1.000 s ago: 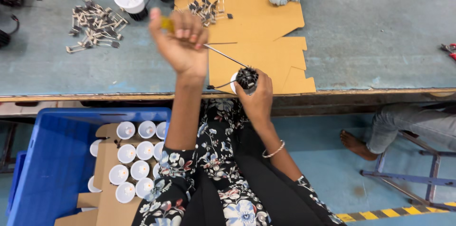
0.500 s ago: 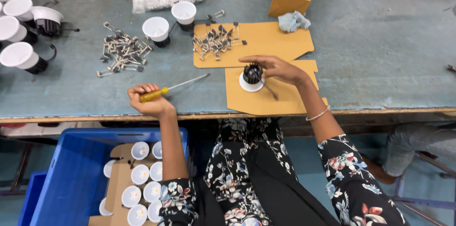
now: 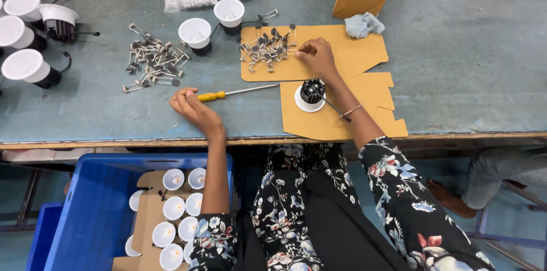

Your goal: The person assembles small electronic components by inserting metal clips into white plastic housings. They use a yellow screwdriver to tighten the clips inside the housing and place the finished units into a blue bin.

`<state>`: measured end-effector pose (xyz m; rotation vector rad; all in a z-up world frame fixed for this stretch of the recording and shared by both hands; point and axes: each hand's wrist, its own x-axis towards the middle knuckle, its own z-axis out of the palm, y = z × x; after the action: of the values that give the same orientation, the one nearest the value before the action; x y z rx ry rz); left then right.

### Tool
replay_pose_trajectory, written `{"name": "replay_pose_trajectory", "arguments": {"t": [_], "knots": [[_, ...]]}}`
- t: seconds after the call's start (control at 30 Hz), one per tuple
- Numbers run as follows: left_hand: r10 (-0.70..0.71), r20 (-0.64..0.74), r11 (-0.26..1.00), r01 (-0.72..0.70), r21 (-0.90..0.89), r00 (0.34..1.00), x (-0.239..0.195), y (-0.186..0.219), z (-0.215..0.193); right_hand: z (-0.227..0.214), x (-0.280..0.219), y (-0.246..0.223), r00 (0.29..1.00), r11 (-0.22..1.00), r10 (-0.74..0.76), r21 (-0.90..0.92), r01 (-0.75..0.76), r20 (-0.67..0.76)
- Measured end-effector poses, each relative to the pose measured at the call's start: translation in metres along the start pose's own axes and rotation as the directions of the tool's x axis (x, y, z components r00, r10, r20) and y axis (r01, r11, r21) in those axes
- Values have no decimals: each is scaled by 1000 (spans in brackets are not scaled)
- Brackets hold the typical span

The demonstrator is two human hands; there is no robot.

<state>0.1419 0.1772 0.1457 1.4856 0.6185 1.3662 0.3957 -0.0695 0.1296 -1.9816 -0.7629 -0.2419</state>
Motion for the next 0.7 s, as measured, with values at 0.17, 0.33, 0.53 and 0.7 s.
{"name": "replay_pose_trajectory", "arguments": {"t": [0.17,0.33,0.53,0.7], "knots": [[2,1,1000,-2,4,1000,0,-3,1,-28,-5,-12,971,973,218,60,-224,94],[34,-13,999,-34,-6,999,-2,-1,1,-75,-43,-63,990,921,60,-374,-104,-128],[144,10,955,-137,-264,989,-34,19,-14,-136,-105,-104,897,703,441,619,-350,6],[-23,570,840,325,-435,821,-114,81,-26,-136,-187,-155,919,630,370,691,-355,135]]}}
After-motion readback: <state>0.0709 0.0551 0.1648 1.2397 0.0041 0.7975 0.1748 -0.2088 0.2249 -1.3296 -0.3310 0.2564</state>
